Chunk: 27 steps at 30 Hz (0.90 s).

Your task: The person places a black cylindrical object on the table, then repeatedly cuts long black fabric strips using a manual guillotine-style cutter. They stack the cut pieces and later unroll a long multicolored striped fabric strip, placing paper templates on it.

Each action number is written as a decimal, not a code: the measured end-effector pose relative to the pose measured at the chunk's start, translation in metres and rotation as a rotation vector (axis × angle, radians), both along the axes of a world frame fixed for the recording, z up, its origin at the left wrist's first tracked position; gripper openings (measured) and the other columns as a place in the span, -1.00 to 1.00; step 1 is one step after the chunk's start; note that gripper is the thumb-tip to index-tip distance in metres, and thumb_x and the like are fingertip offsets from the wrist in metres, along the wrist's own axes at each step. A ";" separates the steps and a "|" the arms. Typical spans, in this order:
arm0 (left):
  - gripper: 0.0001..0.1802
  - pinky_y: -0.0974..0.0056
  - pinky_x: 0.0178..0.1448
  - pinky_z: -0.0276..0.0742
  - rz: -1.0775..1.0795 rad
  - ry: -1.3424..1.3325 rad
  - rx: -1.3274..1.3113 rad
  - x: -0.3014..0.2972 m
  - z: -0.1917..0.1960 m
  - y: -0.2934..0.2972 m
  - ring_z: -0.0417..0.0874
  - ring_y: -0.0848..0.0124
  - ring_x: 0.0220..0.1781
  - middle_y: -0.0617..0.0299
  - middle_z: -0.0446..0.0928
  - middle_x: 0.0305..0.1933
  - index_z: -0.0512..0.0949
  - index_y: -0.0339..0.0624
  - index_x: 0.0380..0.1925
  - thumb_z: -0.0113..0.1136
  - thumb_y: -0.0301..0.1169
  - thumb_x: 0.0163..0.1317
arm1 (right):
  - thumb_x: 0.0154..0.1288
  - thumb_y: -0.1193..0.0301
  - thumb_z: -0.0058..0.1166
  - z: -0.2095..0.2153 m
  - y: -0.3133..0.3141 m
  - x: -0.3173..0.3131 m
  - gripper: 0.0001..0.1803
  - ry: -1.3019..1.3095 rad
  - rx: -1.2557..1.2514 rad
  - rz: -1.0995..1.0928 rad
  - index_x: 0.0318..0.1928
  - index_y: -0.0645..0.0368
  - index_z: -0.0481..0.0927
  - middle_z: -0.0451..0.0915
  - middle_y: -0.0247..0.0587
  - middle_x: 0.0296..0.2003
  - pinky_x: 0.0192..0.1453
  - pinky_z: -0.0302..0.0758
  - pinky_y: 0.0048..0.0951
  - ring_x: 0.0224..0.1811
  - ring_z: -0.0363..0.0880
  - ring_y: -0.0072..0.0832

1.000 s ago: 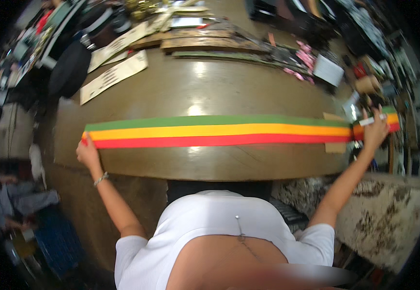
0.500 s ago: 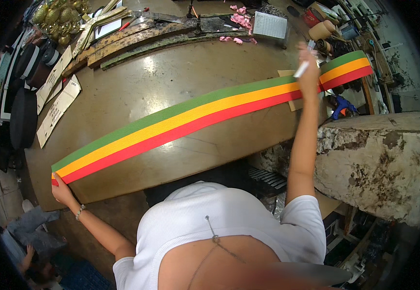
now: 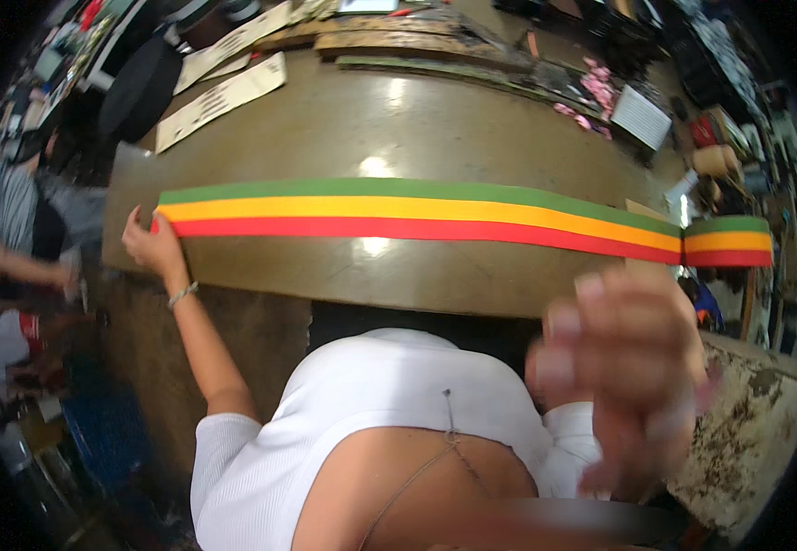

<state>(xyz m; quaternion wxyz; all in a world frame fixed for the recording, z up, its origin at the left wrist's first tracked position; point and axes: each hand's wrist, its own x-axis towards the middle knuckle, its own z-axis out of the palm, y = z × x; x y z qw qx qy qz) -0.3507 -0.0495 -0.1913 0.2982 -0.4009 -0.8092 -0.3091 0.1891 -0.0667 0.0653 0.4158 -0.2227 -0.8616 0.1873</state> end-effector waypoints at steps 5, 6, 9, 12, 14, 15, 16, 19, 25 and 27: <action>-0.81 0.03 0.19 0.43 -0.299 0.078 -0.031 0.029 0.019 0.033 0.54 0.13 0.11 0.15 0.58 -0.04 0.69 0.00 -0.19 0.30 -0.34 0.17 | 0.42 0.12 0.03 0.011 0.006 -0.047 -0.68 -0.070 0.056 0.282 0.11 -0.19 0.59 0.68 -0.26 -0.02 -0.17 0.61 -0.37 -0.15 0.67 -0.40; -0.80 0.05 0.22 0.42 -0.417 0.009 -0.035 0.033 0.022 0.047 0.54 0.12 0.12 0.12 0.58 0.00 0.68 -0.03 -0.18 0.30 -0.33 0.18 | 0.39 0.15 0.06 0.002 0.012 -0.052 -0.67 -0.079 0.077 0.369 0.11 -0.16 0.60 0.69 -0.26 -0.01 -0.18 0.61 -0.40 -0.14 0.68 -0.40; -0.73 0.08 0.33 0.39 -0.673 -0.175 -0.159 0.046 0.028 0.100 0.53 0.07 0.22 0.03 0.56 0.13 0.66 -0.13 -0.09 0.26 -0.29 0.24 | 0.31 0.33 0.12 -0.043 0.027 -0.068 -0.62 -0.213 0.094 0.481 0.14 0.04 0.61 0.71 -0.19 -0.08 -0.13 0.59 -0.38 -0.17 0.69 -0.37; -0.57 0.11 0.46 0.27 -0.759 -0.143 -0.207 0.059 0.026 0.146 0.40 0.06 0.40 -0.07 0.44 0.32 0.53 -0.14 0.18 0.12 -0.22 0.38 | 0.31 0.48 0.11 -0.096 0.040 -0.058 -0.65 -0.283 -0.261 0.205 0.11 0.19 0.62 0.70 -0.07 -0.12 -0.03 0.57 -0.33 -0.16 0.70 -0.24; -0.52 0.08 0.45 0.27 -0.666 0.034 -0.460 0.062 0.027 0.162 0.41 0.04 0.39 -0.07 0.45 0.31 0.53 -0.10 0.19 0.03 -0.07 0.42 | 0.34 0.50 0.12 -0.140 0.042 -0.046 -0.67 -0.237 -0.356 -0.097 0.11 0.22 0.61 0.69 0.01 -0.17 -0.03 0.57 -0.27 -0.15 0.69 -0.18; -0.53 0.04 0.40 0.31 -0.669 -0.014 -0.486 0.061 0.029 0.163 0.45 0.03 0.32 -0.07 0.47 0.27 0.56 -0.09 0.16 0.03 -0.06 0.42 | 0.38 0.49 0.10 -0.160 0.037 -0.034 -0.70 -0.239 -0.427 -0.257 0.10 0.22 0.61 0.70 -0.01 -0.18 -0.02 0.56 -0.29 -0.14 0.69 -0.22; -0.55 0.00 0.35 0.36 -0.605 -0.128 -0.659 0.062 0.030 0.169 0.50 0.02 0.26 -0.06 0.50 0.24 0.58 -0.08 0.12 0.03 -0.05 0.41 | 0.43 0.47 0.08 -0.178 0.032 -0.022 -0.72 -0.288 -0.575 -0.471 0.09 0.22 0.61 0.71 -0.03 -0.19 0.00 0.56 -0.31 -0.13 0.69 -0.26; -0.62 -0.12 0.15 0.44 -0.464 -0.231 -0.757 0.056 0.038 0.194 0.54 0.06 0.16 0.10 0.53 0.16 0.59 -0.06 0.03 0.09 -0.11 0.34 | 0.41 0.45 0.13 -0.227 0.024 0.001 -0.83 0.284 -0.528 -0.612 -0.12 0.31 0.64 0.70 -0.14 -0.30 -0.07 0.55 -0.44 -0.27 0.63 -0.50; -0.44 -0.14 0.25 0.39 -0.431 -0.043 -0.218 0.049 0.019 0.278 0.26 -0.01 0.39 0.04 0.26 0.41 0.50 0.04 0.19 0.26 -0.33 0.11 | 0.44 0.41 0.12 -0.252 0.032 0.015 -0.81 0.120 -0.458 -0.700 -0.26 0.32 0.58 0.70 -0.22 -0.37 -0.22 0.47 -0.54 -0.38 0.53 -0.63; -0.49 -0.01 0.11 0.54 -0.389 0.048 -0.342 0.039 0.026 0.291 0.56 0.03 0.15 -0.02 0.53 0.16 0.52 0.07 0.20 0.21 -0.32 0.19 | 0.43 0.41 0.13 -0.247 0.034 0.015 -0.81 0.200 -0.526 -0.677 -0.25 0.32 0.59 0.70 -0.22 -0.38 -0.24 0.47 -0.54 -0.39 0.53 -0.63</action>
